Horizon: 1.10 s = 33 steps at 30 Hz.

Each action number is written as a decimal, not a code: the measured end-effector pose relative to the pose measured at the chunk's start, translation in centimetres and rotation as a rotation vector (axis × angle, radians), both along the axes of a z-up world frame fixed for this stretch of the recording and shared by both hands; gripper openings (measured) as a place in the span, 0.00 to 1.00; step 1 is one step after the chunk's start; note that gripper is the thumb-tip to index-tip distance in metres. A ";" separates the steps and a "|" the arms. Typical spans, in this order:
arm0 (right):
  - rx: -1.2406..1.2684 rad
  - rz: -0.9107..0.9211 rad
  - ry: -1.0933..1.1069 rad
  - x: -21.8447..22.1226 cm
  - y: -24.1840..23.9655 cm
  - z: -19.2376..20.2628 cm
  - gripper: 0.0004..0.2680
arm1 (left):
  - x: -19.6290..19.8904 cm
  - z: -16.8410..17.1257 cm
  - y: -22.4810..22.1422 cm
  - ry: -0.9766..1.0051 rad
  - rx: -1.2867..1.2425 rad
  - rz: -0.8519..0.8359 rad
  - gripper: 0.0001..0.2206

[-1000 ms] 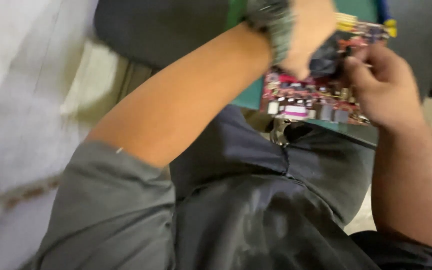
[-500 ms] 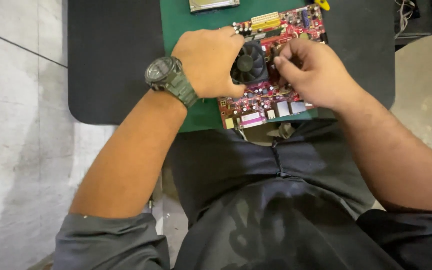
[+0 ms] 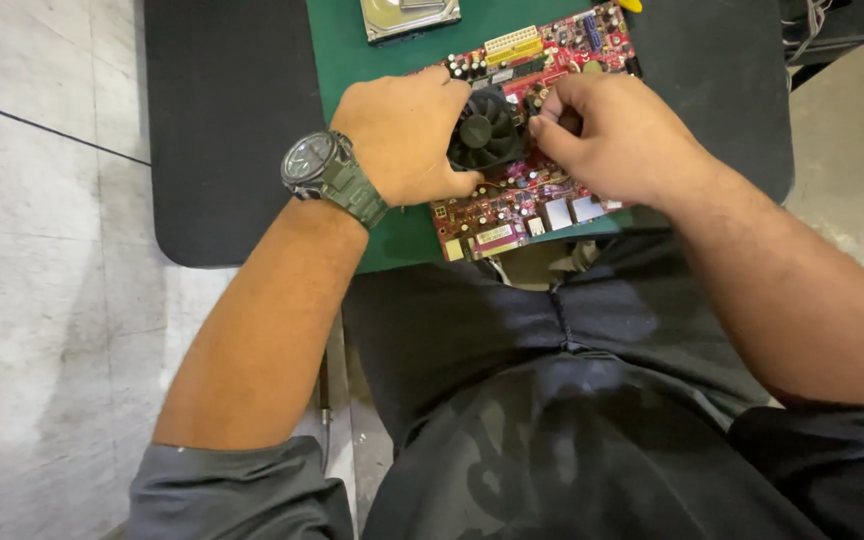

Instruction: Installing a CPU cooling fan onto a motherboard at a repair bench.

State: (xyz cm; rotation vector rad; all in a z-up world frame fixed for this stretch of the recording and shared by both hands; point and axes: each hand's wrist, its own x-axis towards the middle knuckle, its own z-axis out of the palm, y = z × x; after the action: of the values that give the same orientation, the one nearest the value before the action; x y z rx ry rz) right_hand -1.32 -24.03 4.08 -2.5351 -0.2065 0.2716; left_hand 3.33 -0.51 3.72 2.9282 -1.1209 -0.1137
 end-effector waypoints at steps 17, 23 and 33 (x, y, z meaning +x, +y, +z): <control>-0.283 0.174 -0.050 2.2 0.6 1.6 0.12 | -0.9 0.9 1.1 0.136 -0.328 -0.034 0.34; -0.115 0.102 0.059 1.9 0.0 2.1 0.11 | -1.2 0.3 2.6 0.192 -0.423 -0.034 0.39; -0.046 0.280 -0.169 1.0 -1.2 0.7 0.07 | -4.8 -5.1 5.6 -0.097 -0.964 0.201 0.05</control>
State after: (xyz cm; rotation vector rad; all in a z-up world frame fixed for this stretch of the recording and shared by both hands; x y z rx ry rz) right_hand -0.34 -25.21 4.74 -2.5723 -0.6298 0.1708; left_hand -1.48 5.10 -1.42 2.1466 -0.6043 0.4433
